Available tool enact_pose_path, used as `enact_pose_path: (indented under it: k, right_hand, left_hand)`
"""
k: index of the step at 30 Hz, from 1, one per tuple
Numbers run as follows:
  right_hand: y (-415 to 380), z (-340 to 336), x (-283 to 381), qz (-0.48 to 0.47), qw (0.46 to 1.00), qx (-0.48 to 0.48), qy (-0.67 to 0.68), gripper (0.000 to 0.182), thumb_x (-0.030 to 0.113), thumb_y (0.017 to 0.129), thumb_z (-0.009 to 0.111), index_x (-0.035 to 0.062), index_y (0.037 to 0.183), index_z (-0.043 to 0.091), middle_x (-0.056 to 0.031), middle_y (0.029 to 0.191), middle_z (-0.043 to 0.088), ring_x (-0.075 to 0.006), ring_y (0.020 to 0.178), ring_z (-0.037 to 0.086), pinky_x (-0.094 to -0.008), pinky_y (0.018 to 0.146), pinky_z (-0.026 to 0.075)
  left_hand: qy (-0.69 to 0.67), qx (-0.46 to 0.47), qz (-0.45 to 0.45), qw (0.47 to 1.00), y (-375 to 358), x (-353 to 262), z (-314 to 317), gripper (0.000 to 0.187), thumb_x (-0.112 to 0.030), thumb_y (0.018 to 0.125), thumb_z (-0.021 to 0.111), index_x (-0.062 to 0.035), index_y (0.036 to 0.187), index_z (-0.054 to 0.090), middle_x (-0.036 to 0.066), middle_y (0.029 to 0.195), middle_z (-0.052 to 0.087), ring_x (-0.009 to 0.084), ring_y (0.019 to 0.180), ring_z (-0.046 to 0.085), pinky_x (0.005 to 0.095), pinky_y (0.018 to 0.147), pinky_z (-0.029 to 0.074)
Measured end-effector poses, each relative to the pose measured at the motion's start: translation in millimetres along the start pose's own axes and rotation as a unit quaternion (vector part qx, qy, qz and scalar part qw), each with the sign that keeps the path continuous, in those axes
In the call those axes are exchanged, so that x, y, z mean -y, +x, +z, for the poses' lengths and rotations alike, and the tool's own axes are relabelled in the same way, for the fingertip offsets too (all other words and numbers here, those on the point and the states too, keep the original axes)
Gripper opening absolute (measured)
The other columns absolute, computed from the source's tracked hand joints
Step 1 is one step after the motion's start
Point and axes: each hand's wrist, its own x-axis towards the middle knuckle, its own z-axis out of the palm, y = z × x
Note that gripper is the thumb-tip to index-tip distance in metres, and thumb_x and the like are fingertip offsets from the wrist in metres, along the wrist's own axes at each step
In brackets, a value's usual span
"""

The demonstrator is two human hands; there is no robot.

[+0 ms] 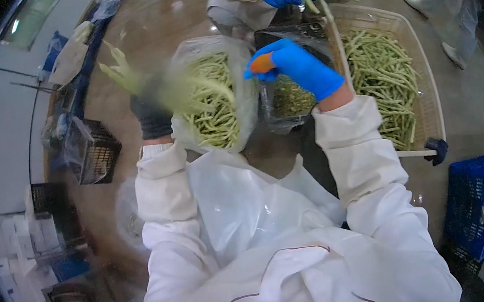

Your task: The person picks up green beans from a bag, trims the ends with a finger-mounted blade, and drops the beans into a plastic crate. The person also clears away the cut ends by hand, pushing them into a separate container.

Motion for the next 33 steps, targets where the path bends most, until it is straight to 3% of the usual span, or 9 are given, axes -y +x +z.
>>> enact_pose_path:
  k: [5, 14, 16, 19, 20, 21, 24, 28, 33]
  right_hand:
    - [-16, -48, 0, -0.059, 0.980, -0.128, 0.143, 0.026, 0.021, 0.081, 0.056, -0.0006, 0.087, 0.069, -0.0037, 0.075, 0.064, -0.0107, 0.065, 0.053, -0.0241, 0.061, 0.043]
    - [-15, -80, -46, 0.165, 0.800, -0.267, -0.512, 0.032, 0.016, 0.073, 0.066, 0.0042, 0.102, 0.065, -0.0158, 0.089, 0.067, -0.0245, 0.080, 0.064, -0.0358, 0.075, 0.050]
    - [6, -35, -43, -0.106, 0.866, -0.287, -0.396, 0.031, 0.016, 0.074, 0.062, 0.0042, 0.103, 0.065, -0.0184, 0.092, 0.066, -0.0296, 0.085, 0.064, -0.0372, 0.078, 0.049]
    - [30, 47, -47, 0.010, 0.982, -0.075, -0.174, 0.029, 0.010, 0.084, 0.057, 0.0023, 0.112, 0.061, -0.0065, 0.103, 0.065, -0.0134, 0.091, 0.057, -0.0289, 0.083, 0.046]
    - [26, 67, -35, 0.009, 0.997, 0.057, -0.058, 0.029, 0.015, 0.087, 0.058, -0.0003, 0.111, 0.059, -0.0064, 0.100, 0.064, -0.0140, 0.089, 0.057, -0.0294, 0.082, 0.046]
    - [43, 83, -89, 0.079, 0.995, 0.064, 0.020, 0.026, 0.020, 0.078, 0.060, 0.0059, 0.099, 0.063, -0.0166, 0.091, 0.064, -0.0225, 0.076, 0.060, -0.0363, 0.069, 0.048]
    - [41, 79, -53, 0.124, 0.992, 0.028, 0.023, 0.029, 0.025, 0.083, 0.061, 0.0024, 0.102, 0.060, -0.0062, 0.079, 0.061, -0.0150, 0.069, 0.056, -0.0320, 0.062, 0.047]
    - [38, 40, -50, -0.032, 0.985, -0.134, -0.105, 0.024, 0.025, 0.083, 0.056, 0.0059, 0.097, 0.060, -0.0205, 0.090, 0.064, -0.0389, 0.073, 0.060, -0.0445, 0.063, 0.048]
    - [16, 36, -33, -0.024, 0.862, -0.213, -0.460, 0.024, 0.021, 0.084, 0.055, 0.0044, 0.102, 0.057, -0.0227, 0.084, 0.062, -0.0411, 0.073, 0.059, -0.0478, 0.063, 0.046]
  left_hand:
    - [-0.022, -0.107, 0.000, 0.994, 22, -3, -46, 0.029, 0.007, 0.070, 0.068, -0.0015, 0.094, 0.054, 0.008, 0.079, 0.058, 0.0216, 0.069, 0.062, 0.0325, 0.061, 0.054]
    - [-0.047, -0.119, 0.011, 0.992, 25, -4, -55, 0.023, 0.004, 0.069, 0.069, -0.0047, 0.085, 0.055, 0.006, 0.078, 0.058, 0.0193, 0.065, 0.060, 0.0317, 0.057, 0.051]
    - [-0.015, -0.100, 0.022, 0.995, 16, -6, -28, 0.021, 0.002, 0.071, 0.070, -0.0050, 0.084, 0.056, 0.005, 0.078, 0.058, 0.0178, 0.066, 0.059, 0.0312, 0.058, 0.050]
    - [-0.002, -0.054, 0.035, 0.998, -3, -10, 5, 0.017, -0.004, 0.074, 0.070, -0.0065, 0.084, 0.057, 0.004, 0.078, 0.057, 0.0150, 0.069, 0.057, 0.0287, 0.062, 0.048]
    - [-0.006, -0.049, -0.120, 0.992, -5, -18, 5, 0.016, -0.012, 0.077, 0.071, -0.0079, 0.085, 0.058, 0.003, 0.078, 0.056, 0.0138, 0.072, 0.056, 0.0277, 0.067, 0.046]
    - [-0.042, -0.042, -0.124, 0.990, -14, -19, 14, 0.017, -0.015, 0.078, 0.070, -0.0073, 0.088, 0.058, 0.003, 0.081, 0.057, 0.0149, 0.077, 0.056, 0.0307, 0.071, 0.047]
    - [-0.110, -0.055, -0.129, 0.984, -4, -20, 9, 0.025, -0.011, 0.078, 0.067, -0.0067, 0.100, 0.056, 0.004, 0.082, 0.057, 0.0155, 0.074, 0.056, 0.0322, 0.069, 0.049]
    - [-0.056, -0.125, 0.001, 0.991, 24, 1, -36, 0.036, -0.001, 0.075, 0.067, -0.0039, 0.107, 0.050, 0.003, 0.077, 0.055, 0.0142, 0.066, 0.054, 0.0264, 0.063, 0.047]
    - [0.124, -0.068, 0.042, 0.989, 26, 2, -47, 0.030, 0.000, 0.072, 0.069, -0.0033, 0.098, 0.053, 0.003, 0.080, 0.057, 0.0112, 0.068, 0.053, 0.0244, 0.057, 0.046]
